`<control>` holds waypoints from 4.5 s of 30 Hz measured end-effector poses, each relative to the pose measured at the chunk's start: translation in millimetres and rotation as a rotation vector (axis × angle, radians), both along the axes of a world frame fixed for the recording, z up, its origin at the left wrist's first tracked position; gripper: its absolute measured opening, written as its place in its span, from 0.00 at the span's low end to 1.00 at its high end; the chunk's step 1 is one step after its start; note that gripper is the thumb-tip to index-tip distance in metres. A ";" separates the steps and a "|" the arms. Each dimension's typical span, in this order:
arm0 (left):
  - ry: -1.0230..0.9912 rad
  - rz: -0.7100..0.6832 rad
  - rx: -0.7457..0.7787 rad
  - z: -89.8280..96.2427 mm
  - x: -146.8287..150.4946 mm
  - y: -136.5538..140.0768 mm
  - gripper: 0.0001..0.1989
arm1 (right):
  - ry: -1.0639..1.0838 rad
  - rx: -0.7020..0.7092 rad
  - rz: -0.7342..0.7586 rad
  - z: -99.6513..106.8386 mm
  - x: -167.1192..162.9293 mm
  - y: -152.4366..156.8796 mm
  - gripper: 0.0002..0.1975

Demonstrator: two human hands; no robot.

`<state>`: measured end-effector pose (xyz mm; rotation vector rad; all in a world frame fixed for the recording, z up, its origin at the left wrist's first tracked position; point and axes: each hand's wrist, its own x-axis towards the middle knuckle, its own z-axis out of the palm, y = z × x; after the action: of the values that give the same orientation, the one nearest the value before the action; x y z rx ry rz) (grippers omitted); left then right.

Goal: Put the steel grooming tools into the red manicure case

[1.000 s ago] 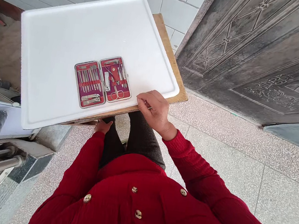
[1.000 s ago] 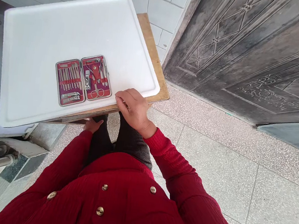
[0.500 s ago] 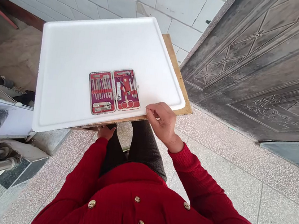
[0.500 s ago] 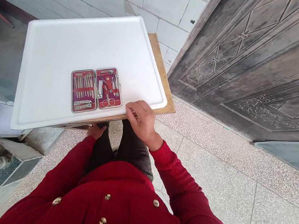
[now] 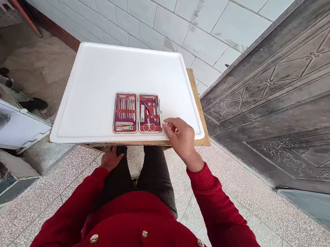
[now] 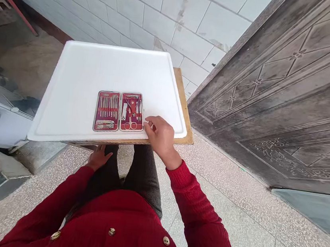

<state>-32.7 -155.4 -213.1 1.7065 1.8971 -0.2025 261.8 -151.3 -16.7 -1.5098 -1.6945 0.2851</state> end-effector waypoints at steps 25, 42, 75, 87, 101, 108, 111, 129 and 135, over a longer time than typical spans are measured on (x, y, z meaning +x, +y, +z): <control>-0.121 -0.549 0.813 218.8 -1.9 168.3 0.12 | -0.524 -0.555 -0.103 43.6 -31.4 38.7 0.08; -0.385 -0.431 0.852 195.1 1.2 196.2 0.13 | -0.246 -0.332 -0.092 18.5 -14.6 55.6 0.10; -0.183 -0.585 1.055 179.5 -65.9 -9.4 0.14 | -0.037 -0.175 0.258 2.8 18.1 -32.2 0.08; -0.264 -0.596 1.058 176.6 -50.3 -4.6 0.12 | -0.519 -0.600 -0.045 52.4 -16.7 48.9 0.10; -0.286 -0.583 1.160 171.8 -47.1 -5.2 0.13 | -0.561 -0.738 -0.056 68.6 -34.7 66.9 0.12; -0.287 -0.605 1.215 171.6 -46.0 -5.3 0.12 | -0.619 -0.612 -0.091 71.5 -33.1 64.2 0.09; -0.275 -0.604 1.212 171.5 -46.0 -5.7 0.12 | -0.684 -0.594 -0.101 75.1 -37.4 66.3 0.09; -0.252 -0.588 1.234 172.5 -44.6 -8.4 0.11 | -0.609 -0.564 -0.131 54.1 -34.0 127.4 0.08; -0.277 -0.639 1.079 186.3 -54.5 -6.0 0.12 | -0.506 -0.481 -0.153 35.1 -30.3 119.5 0.08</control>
<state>-87.1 -161.4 -26.8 2.7956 1.2096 0.9362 231.5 -31.9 18.4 -2.2000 -1.9722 0.2531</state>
